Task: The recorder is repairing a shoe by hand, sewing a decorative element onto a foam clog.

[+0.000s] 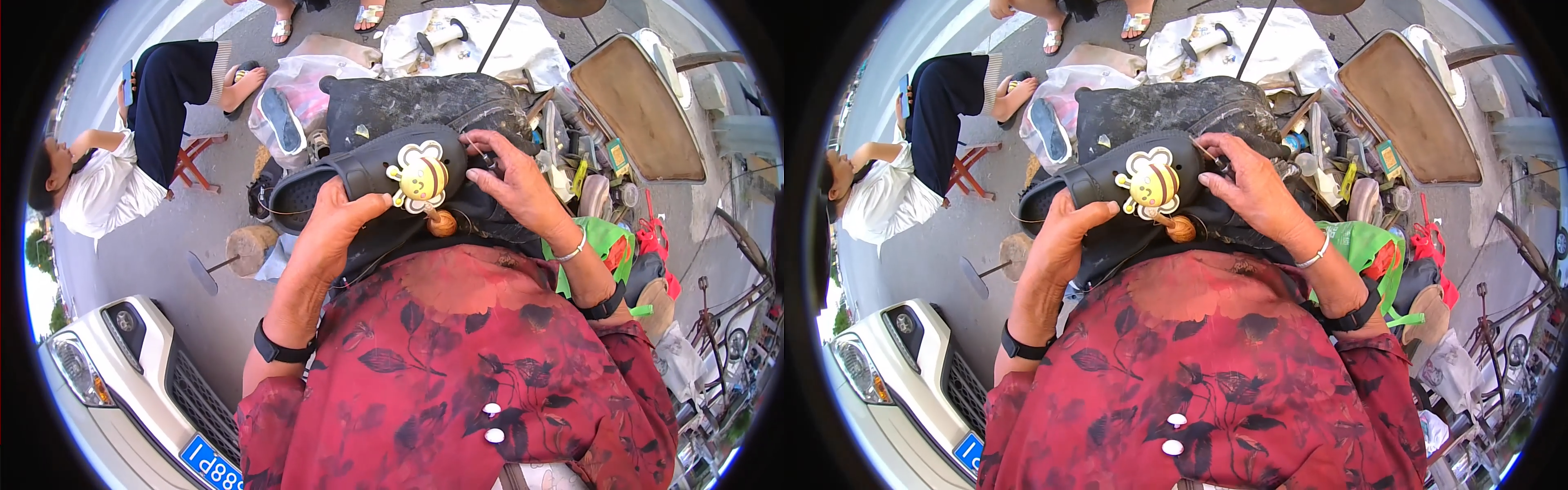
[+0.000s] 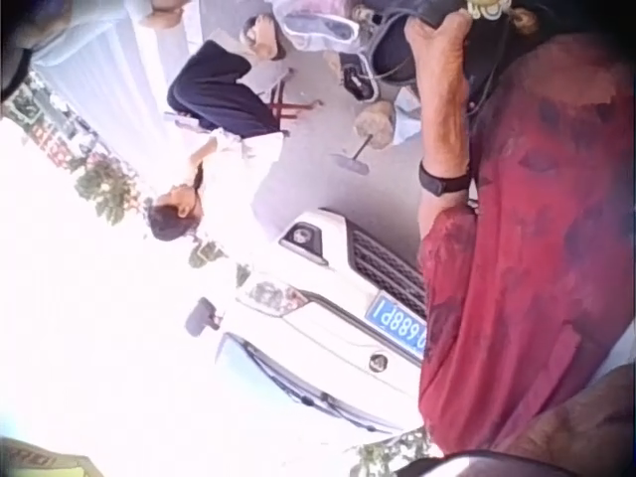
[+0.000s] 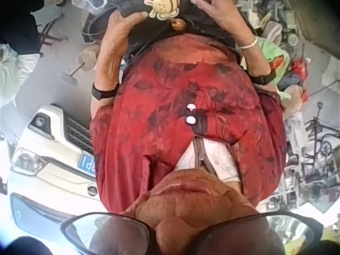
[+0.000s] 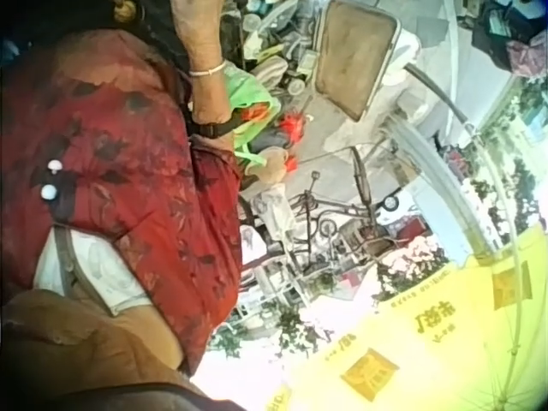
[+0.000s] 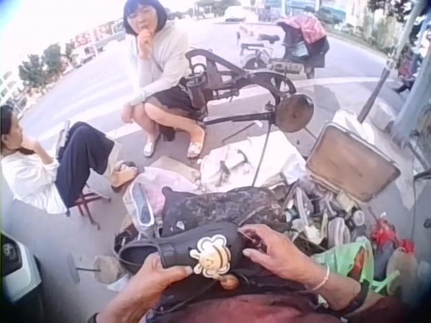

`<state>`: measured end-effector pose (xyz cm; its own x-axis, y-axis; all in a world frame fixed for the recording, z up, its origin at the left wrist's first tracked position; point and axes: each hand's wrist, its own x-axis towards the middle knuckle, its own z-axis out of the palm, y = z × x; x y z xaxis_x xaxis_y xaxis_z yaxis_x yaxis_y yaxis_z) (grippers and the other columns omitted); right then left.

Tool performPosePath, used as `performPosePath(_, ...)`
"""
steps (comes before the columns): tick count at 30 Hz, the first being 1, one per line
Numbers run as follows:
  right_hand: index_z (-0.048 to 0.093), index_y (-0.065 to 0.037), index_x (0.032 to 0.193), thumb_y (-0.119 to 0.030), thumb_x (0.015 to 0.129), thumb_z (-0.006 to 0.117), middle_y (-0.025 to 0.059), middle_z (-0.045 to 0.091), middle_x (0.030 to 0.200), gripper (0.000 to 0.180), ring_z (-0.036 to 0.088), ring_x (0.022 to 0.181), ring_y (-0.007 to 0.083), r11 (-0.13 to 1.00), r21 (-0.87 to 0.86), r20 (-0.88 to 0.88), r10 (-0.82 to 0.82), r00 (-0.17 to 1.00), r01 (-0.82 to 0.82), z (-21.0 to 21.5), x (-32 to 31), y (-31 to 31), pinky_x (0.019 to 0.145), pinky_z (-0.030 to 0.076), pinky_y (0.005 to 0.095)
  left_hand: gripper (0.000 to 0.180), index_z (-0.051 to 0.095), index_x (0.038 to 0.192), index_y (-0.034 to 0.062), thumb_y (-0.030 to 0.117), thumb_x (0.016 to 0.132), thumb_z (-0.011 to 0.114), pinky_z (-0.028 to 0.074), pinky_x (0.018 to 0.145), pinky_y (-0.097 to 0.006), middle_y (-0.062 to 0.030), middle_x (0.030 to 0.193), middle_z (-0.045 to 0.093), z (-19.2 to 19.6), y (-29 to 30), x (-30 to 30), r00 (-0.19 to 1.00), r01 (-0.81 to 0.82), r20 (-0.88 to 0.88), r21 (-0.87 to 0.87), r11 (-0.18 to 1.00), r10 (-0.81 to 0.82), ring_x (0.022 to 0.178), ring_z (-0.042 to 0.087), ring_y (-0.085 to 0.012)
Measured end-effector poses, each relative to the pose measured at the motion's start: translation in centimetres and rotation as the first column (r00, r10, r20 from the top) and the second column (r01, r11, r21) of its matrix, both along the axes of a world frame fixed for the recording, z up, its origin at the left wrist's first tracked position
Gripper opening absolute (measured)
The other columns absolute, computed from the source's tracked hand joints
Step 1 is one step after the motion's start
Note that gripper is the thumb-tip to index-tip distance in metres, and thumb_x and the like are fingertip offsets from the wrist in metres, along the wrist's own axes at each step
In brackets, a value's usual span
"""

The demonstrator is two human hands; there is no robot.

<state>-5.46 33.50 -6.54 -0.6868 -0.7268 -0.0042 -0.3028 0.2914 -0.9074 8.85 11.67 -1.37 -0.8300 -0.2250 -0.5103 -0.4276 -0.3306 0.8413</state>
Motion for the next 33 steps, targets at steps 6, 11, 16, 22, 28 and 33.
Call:
performPosePath(6,0.058,-0.005,0.121,0.001,0.089,0.056,0.0091,0.061,0.098,0.033,0.061,0.086,0.0182,0.996,-0.011,0.071,-0.086,0.994,0.087,2.4,-0.7,0.5,0.077,0.048,0.0308,0.036,0.062,0.115,-0.0027,0.008,0.081,0.066,0.051,0.084,-0.027,-0.0059,0.103,0.069,-0.1,-0.4,-1.1,1.000,0.001,0.020,-0.014,1.000,0.000,0.090,0.064,-0.0118)
performPosePath(11,0.058,-0.011,0.122,-0.005,0.088,0.062,0.0096,0.060,0.096,0.035,0.063,0.083,0.0287,0.982,0.008,-0.209,0.185,0.960,-0.187,4.4,2.8,-0.7,0.071,0.052,0.0353,0.040,0.059,0.123,-0.0001,0.014,0.087,0.066,0.048,0.094,-0.033,-0.0082,0.116,0.066,1.3,-1.6,-1.6,0.991,0.089,0.073,0.296,0.951,-0.115,0.104,0.063,-0.0158)
performPosePath(16,0.057,-0.011,0.127,0.000,0.085,0.063,0.0082,0.062,0.098,0.043,0.065,0.084,0.0240,0.920,0.011,-0.020,0.391,0.920,-0.391,3.8,5.2,-0.6,0.074,0.054,0.0349,0.037,0.059,0.122,-0.0012,0.021,0.093,0.061,0.049,0.091,-0.035,-0.0106,0.116,0.066,0.1,-2.6,-2.1,0.989,-0.052,0.146,0.346,0.937,0.001,0.104,0.064,-0.0198)
performPosePath(22,0.051,-0.023,0.135,-0.012,0.088,0.060,0.0079,0.058,0.093,0.048,0.063,0.083,0.0295,0.808,0.059,-0.064,0.589,0.805,-0.586,1.8,5.8,-2.7,0.073,0.054,0.0392,0.035,0.052,0.105,-0.0024,0.014,0.082,0.073,0.053,0.080,-0.033,-0.0129,0.100,0.063,-0.5,-3.8,-3.0,0.980,-0.126,0.182,0.275,0.953,0.077,0.092,0.064,-0.0208)
performPosePath(28,0.049,-0.014,0.135,-0.016,0.087,0.059,0.0124,0.059,0.091,0.048,0.064,0.086,0.0318,0.696,0.174,-0.157,0.718,0.678,-0.697,2.1,6.3,-5.6,0.072,0.052,0.0428,0.035,0.051,0.105,-0.0022,0.011,0.082,0.073,0.055,0.077,-0.034,-0.0136,0.100,0.062,-0.6,-3.5,-4.3,0.988,-0.087,0.147,0.255,0.963,0.050,0.090,0.064,-0.0219)
performPosePath(33,0.055,-0.008,0.126,-0.015,0.088,0.061,0.0143,0.062,0.094,0.039,0.065,0.086,0.0319,0.854,0.001,-0.069,0.519,0.852,-0.520,4.5,4.2,-1.8,0.074,0.053,0.0405,0.051,0.045,0.115,-0.0052,0.011,0.077,0.077,0.055,0.079,-0.033,-0.0152,0.109,0.061,-1.1,-2.2,-2.7,0.983,-0.158,0.132,0.239,0.958,0.129,0.094,0.066,-0.0229)
